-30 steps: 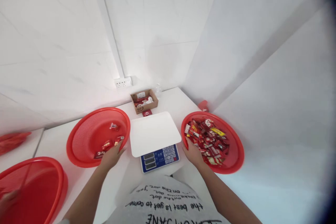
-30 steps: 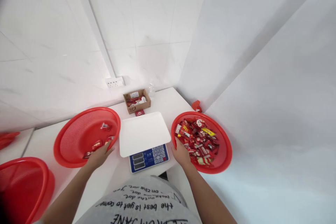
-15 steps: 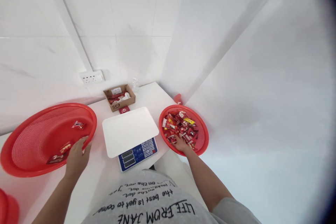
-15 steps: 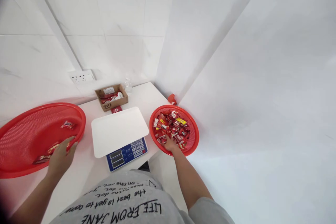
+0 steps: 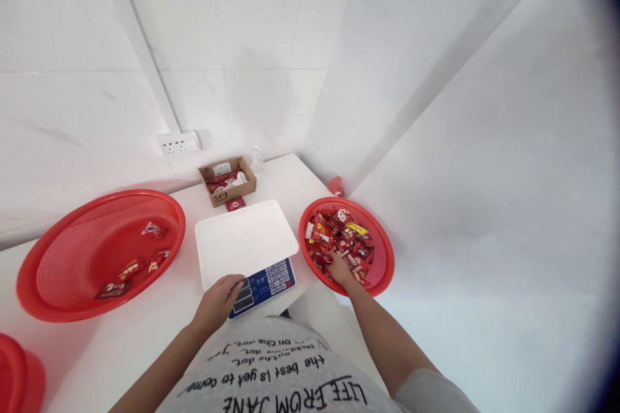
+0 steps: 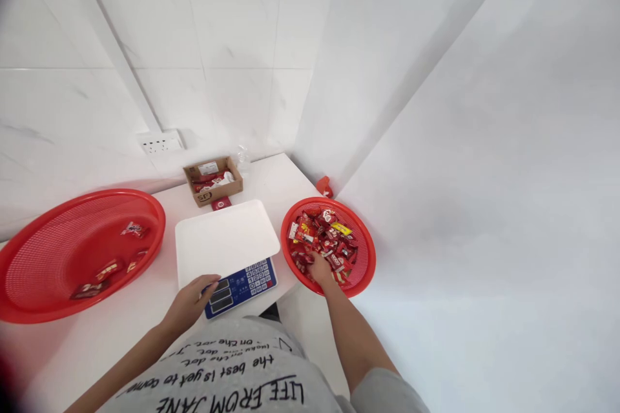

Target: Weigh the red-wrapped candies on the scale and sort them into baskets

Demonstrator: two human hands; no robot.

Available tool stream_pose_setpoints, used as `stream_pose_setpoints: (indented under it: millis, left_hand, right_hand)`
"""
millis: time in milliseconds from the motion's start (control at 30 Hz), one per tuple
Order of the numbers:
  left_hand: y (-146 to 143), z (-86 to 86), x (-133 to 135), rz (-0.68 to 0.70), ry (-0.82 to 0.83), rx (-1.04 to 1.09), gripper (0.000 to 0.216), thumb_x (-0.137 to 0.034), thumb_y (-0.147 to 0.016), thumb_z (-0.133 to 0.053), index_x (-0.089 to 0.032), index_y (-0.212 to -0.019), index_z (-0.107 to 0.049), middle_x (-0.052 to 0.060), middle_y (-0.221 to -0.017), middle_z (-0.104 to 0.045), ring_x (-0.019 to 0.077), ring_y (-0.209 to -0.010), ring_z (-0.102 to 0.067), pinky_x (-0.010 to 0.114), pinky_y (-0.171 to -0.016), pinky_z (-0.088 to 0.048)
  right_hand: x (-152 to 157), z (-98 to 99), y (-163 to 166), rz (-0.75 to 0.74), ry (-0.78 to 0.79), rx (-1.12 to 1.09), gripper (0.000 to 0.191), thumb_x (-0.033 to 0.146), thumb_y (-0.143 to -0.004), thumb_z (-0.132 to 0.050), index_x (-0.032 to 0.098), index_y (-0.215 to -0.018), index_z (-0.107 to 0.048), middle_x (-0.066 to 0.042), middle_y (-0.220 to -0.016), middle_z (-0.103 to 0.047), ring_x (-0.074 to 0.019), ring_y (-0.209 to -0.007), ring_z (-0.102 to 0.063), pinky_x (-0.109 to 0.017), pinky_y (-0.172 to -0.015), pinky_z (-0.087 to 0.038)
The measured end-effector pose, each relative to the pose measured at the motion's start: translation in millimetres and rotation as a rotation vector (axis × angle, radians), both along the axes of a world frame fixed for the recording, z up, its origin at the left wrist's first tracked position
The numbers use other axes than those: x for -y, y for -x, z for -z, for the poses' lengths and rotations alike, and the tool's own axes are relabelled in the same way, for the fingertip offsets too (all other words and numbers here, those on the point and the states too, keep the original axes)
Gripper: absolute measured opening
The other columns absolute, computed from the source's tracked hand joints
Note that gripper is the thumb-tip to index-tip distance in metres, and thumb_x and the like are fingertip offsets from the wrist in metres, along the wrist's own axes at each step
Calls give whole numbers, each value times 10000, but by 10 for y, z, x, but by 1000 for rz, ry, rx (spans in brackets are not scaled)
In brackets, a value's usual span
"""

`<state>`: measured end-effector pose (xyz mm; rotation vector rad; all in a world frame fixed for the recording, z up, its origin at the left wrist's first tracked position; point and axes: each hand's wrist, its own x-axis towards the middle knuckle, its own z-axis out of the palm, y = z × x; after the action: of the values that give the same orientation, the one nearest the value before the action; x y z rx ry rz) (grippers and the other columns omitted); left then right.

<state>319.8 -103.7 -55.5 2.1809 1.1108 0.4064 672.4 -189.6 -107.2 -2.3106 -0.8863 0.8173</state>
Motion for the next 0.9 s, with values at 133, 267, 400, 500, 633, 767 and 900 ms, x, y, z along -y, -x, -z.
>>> stream_pose_setpoints:
  millis: [133,267,400,500,633,767,900]
  left_hand:
    - [50,14,13,-3,5,21,291,-367,-881,-371,-231,-969,-613,18,-974,-672,167,-916,-613,286,-808,-490]
    - [61,19,22,-39,-6,71,290,-379,-872,-386,-225,-949,-619,28,-949,-672,177,-907,-609,304,-817,-483]
    - [11,-19,45,-49,74,146,278,-386,-854,-414,-235,-954,-625,23,-961,-669,188,-921,-598,318,-840,-470]
    - [-64,-106,50,-94,242,216,240,-396,-816,-481,-248,-909,-645,24,-949,-673,206,-925,-594,309,-853,-454]
    - [-248,-263,69,-180,610,398,278,-394,-741,-604,-243,-973,-624,40,-957,-665,215,-928,-595,299,-834,-455]
    - [-475,-376,124,-131,1035,598,535,-396,-746,-630,-237,-1222,-444,84,-1097,-607,187,-874,-613,320,-760,-493]
    - [-563,-384,91,-220,1232,765,398,-345,-780,-618,-202,-1127,-485,55,-908,-642,139,-760,-631,258,-689,-506]
  right_hand:
    - [-31,-34,5,135,-125,-143,388,256,-666,-585,178,-1046,-592,-48,-802,-685,-200,-714,-622,-323,-653,-485]
    - [-76,-95,35,290,-245,-251,346,319,-690,-564,178,-1006,-562,-11,-665,-648,-159,-529,-575,-295,-530,-478]
    - [-120,-272,85,378,-361,-303,317,358,-689,-576,208,-966,-546,32,-593,-599,-142,-493,-541,-277,-499,-461]
    - [-161,-504,227,370,-453,-388,273,395,-671,-620,227,-879,-563,48,-540,-569,-137,-475,-516,-271,-481,-438]
    - [-224,-817,673,224,-537,-741,284,395,-618,-714,206,-768,-564,51,-564,-577,-93,-467,-492,-229,-465,-388]
    - [-273,-1002,1237,-36,-432,-961,391,400,-635,-720,212,-955,-598,33,-658,-611,-80,-508,-511,-222,-497,-401]
    - [-298,-1128,1515,-252,-387,-1000,579,391,-687,-686,295,-1221,-485,0,-928,-629,-108,-701,-572,-262,-637,-461]
